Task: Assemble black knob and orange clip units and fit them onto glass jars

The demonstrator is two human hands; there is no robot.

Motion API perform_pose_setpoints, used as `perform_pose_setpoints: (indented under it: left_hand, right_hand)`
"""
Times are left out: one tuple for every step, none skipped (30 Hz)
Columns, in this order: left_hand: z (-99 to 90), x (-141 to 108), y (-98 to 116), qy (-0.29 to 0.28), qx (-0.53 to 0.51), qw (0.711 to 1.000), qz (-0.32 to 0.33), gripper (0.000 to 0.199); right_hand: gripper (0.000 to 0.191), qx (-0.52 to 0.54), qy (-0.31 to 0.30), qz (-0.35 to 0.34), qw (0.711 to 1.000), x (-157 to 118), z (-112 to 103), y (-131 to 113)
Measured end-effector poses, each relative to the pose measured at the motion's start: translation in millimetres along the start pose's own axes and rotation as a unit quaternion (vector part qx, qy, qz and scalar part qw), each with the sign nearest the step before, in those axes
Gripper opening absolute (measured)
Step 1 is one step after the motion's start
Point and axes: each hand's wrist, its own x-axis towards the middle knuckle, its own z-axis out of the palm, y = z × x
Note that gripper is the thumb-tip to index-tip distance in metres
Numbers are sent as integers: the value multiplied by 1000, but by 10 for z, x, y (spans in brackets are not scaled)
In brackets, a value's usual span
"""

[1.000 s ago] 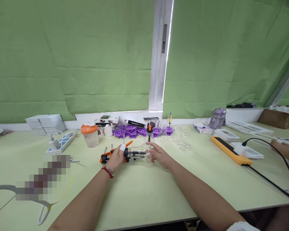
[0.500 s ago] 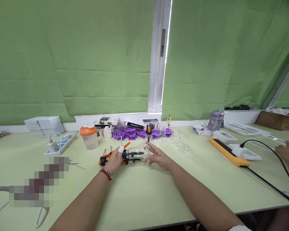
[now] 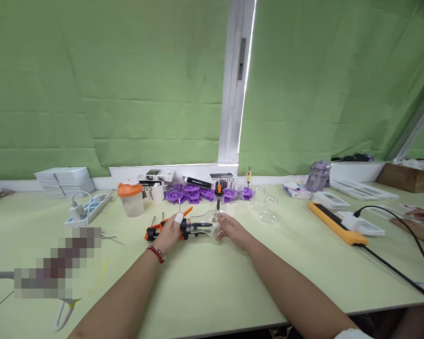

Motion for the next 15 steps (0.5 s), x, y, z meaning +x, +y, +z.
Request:
perform_pose_setpoints:
  left_hand:
    - [0,1,-1,2,-5,1000,-8,45]
    - [-1,2,-3,3,-13,1000,-13,45]
    - [-2,3,-5,0,-21,1000,-15,45]
    - [-3,5,-8,-6,-27,1000,-13,45]
    - [-4,6,-9,-11,-31,999,-10,46]
    - [-5,7,-9,-15,-33,999,-6,47]
    - [-5,7,-6,-15,-33,999,-1,48]
    - [-6,5,0,-12,-29,999,4,48]
    - [-5,0,9,-7,-23,1000,9,48]
    - [-5,-6,22,0,-16,1000,15,48]
    - [-4,-13,36,6,-9,1000,20,47]
    - [-3,-21,51,10,-2,1000,24,47]
    - [-2,-28,65,11,6,1000,25,46]
    - [-1,-34,74,9,12,1000,25,46]
    - [1,-36,79,5,17,1000,23,45]
  right_hand:
    - [62,-3,6,-8,1000,-9,6,-19]
    - [65,-9,8,-13,1000,-20,9,-41]
    - [67,-15,5,-17,1000,-32,9,-62]
    - [69,-19,-6,-20,1000,-45,6,-81]
    - [70,-21,-21,-23,999,-56,0,-94]
    - [72,-18,-36,-24,999,-65,-6,-102]
    - [74,-13,-50,-21,998,-72,-13,-103]
    - [76,-4,-59,-15,998,-74,-19,-98]
    - [77,3,-64,-5,998,-72,-23,-86]
    - [75,9,-65,8,998,-65,-26,-70]
    - [71,12,-61,20,998,-55,-26,-51]
    - [66,13,-53,29,998,-42,-25,-30]
    - [62,11,-41,35,998,-27,-21,-9]
    - [58,8,-27,39,999,-12,-15,11]
    - [57,3,-15,42,999,1,-8,26]
